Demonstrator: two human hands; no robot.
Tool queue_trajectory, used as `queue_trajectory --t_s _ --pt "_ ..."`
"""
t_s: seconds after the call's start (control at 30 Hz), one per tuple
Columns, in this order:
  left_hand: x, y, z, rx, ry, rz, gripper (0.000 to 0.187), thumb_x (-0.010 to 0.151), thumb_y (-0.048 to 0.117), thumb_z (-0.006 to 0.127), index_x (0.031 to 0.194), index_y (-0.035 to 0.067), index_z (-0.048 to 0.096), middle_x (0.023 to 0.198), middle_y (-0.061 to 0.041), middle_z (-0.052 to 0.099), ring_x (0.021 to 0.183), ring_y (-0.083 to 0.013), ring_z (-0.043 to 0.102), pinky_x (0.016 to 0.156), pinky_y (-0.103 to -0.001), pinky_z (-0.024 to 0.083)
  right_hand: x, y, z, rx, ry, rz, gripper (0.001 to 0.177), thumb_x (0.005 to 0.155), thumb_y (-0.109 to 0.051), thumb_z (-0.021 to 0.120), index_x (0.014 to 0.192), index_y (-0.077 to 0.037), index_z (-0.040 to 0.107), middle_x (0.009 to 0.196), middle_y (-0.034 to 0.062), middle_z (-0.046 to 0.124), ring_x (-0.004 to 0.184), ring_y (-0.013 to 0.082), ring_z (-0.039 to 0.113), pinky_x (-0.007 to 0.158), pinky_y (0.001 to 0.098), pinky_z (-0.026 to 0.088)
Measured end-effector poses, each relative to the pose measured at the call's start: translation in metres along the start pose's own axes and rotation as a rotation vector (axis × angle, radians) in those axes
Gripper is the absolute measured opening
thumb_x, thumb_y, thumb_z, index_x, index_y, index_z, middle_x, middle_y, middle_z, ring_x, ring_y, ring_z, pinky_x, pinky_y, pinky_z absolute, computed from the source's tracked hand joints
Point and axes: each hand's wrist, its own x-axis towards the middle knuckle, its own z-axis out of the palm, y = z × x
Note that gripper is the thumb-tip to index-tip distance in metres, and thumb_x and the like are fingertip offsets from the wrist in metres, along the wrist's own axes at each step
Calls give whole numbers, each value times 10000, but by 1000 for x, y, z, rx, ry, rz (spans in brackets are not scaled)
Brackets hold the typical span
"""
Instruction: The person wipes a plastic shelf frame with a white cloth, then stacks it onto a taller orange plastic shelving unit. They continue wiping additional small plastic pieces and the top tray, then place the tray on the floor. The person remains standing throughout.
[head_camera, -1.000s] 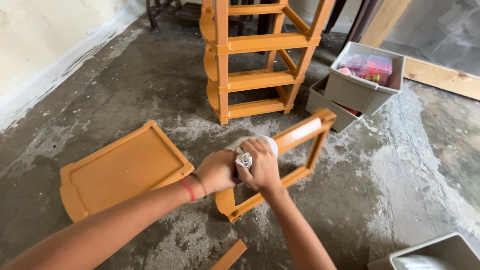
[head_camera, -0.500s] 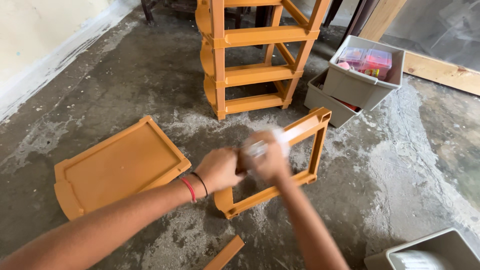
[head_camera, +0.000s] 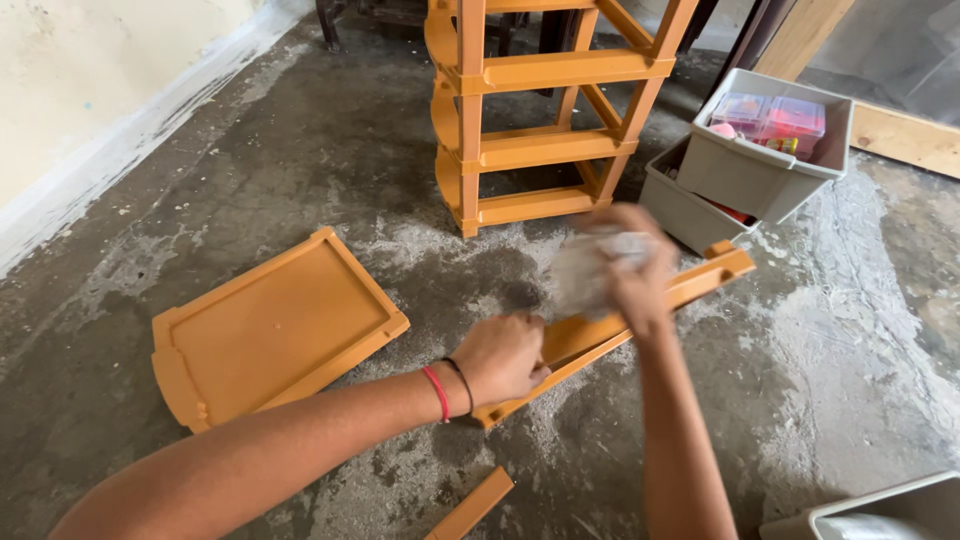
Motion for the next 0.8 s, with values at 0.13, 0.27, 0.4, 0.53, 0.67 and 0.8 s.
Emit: queue_trajectory --t_s 0.13,0.27,0.4,0.53,0.67,0.8 --pt "3 14 16 121 9 104 267 949 257 708 949 18 591 806 -102 661 701 -242 666 607 -345 544 -7 -73 101 13 -1002 -582 475 886 -182 695 1361 -176 680 1385 60 715 1299 247 687 1174 477 512" --pt "12 17 28 388 116 317 218 1031 205 638 889 52 572 771 -42 622 678 -188 630 558 -273 502 -21 -110 156 248 -1439 -368 505 859 -177 658 1360 -118 646 1376 101 693 1252 248 676 1114 451 546" --pt "12 4 40 141 -101 138 245 968 258 627 1033 22 606 899 -103 675 789 -225 674 722 -347 532 -11 -110 124 44 -1470 -86 440 795 -235 682 1218 -116 703 1163 109 776 1004 268 778 893 411 664" --pt "16 -2 53 -13 -16 144 348 898 275 634 1112 1 630 967 -151 708 876 -257 705 799 -408 562 -11 -97 110 249 -1366 -202 294 919 -223 651 1155 -56 703 1188 153 721 1132 300 691 1045 479 566" --pt "11 -7 52 -28 -51 138 360 894 289 646 1109 -1 633 963 -152 707 868 -259 707 797 -405 570 -23 -84 119 290 -1300 -567 397 959 -248 613 1325 -102 660 1382 97 684 1325 260 641 1177 502 507" --pt "7 -24 21 -66 -83 80 373 890 302 657 1106 -2 637 960 -153 705 860 -260 709 795 -403 579 -15 -88 109 33 -1268 -617 369 864 -318 650 1190 -162 720 1276 48 751 1231 246 711 1094 485 523"
